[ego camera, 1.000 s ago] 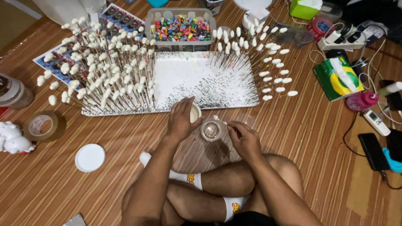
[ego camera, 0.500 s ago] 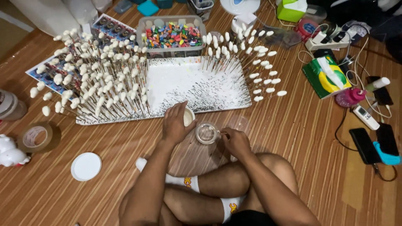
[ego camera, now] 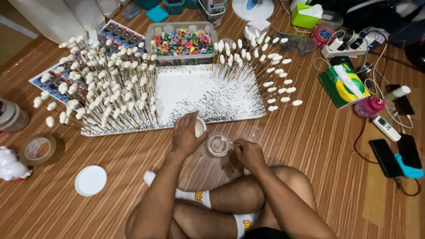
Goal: Dipping small white objects on sticks into a liquid and placing them into a tray
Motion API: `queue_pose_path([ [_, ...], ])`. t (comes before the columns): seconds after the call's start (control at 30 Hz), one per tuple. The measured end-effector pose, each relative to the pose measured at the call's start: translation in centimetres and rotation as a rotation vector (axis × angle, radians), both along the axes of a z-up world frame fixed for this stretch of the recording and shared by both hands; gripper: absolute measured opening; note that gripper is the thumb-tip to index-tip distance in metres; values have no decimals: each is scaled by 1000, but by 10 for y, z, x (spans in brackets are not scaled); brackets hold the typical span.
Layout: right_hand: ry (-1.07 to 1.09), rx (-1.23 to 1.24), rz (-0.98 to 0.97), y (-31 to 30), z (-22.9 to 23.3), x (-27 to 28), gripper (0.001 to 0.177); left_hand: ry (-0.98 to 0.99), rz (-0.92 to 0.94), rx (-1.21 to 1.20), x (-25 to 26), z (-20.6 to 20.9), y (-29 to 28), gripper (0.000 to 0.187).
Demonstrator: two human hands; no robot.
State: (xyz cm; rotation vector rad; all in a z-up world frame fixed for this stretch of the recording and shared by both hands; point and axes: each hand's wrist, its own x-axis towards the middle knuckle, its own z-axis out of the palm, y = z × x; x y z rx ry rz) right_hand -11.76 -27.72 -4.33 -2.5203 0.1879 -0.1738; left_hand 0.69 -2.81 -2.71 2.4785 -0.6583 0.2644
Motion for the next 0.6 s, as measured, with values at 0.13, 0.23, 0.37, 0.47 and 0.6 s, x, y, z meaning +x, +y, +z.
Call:
queue_pose_path([
  [0.13, -309, 93, -16, 4, 12, -2, 18, -15, 2, 18, -3, 2, -3, 80],
  [0.23, 115, 6, 2, 4, 19, -5, 23, -15, 0, 29, -3, 2, -3, 79],
  [0.37, -58, 52, 0, 13, 36, -4, 21, -7, 6, 23, 2, -1, -5, 79],
  [0.47, 71, 46, 8, 11, 33, -8, 21, 10, 25, 44, 3, -8, -8, 78],
  [0.6, -159, 238, 16, 12, 43, -3, 25, -58, 82, 7, 7, -12, -13, 65],
])
